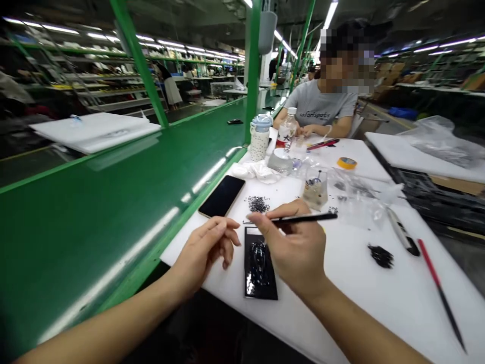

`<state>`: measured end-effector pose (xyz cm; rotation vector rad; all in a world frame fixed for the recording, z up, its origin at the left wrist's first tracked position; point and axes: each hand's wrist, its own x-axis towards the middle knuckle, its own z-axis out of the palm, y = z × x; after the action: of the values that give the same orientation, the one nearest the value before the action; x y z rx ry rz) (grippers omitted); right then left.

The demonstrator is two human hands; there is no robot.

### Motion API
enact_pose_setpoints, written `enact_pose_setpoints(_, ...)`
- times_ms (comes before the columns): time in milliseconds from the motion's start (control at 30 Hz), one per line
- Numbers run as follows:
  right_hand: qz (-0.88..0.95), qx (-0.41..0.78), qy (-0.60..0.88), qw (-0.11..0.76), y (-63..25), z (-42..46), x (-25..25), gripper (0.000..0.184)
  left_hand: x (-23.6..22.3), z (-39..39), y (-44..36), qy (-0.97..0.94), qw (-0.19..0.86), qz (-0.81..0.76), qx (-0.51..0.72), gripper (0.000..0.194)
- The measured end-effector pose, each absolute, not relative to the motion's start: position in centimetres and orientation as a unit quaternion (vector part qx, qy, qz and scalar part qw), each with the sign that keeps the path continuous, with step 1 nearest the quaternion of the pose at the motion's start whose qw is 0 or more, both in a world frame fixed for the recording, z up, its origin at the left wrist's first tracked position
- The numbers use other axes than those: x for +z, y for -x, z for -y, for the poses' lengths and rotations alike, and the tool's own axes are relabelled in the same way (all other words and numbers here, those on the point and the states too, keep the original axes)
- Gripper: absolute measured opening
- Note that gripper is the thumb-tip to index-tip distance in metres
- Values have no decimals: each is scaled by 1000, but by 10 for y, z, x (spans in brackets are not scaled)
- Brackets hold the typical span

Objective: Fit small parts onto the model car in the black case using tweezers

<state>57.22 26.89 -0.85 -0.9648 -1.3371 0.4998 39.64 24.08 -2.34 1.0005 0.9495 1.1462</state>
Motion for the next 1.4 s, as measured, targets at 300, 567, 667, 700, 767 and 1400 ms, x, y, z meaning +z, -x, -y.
enact_pose_setpoints(300,618,292,345,643,-551,-258,-30,20,-35,-252,-394,-288,803,-302,425,25)
enact_pose_setpoints(567,627,350,365,593,-557,-257,-24,14,-31,-255,-391,-247,835,-294,395,30)
enact_pose_setpoints(667,675,324,386,538,-571,-255,-23,12,-31,-257,-390,-223,843,-291,393,30)
enact_pose_setpoints(700,695,297,382,532,-575,-255,-23,13,-30,-257,-390,-215,846,-290,391,30)
enact_pose_setpoints(767,735,217,358,534,-582,-253,-22,19,-30,-259,-389,-203,851,-290,387,29)
enact_pose_setpoints(1400,861,26,265,434,-577,-250,-20,26,-27,-258,-388,-188,864,-280,373,33)
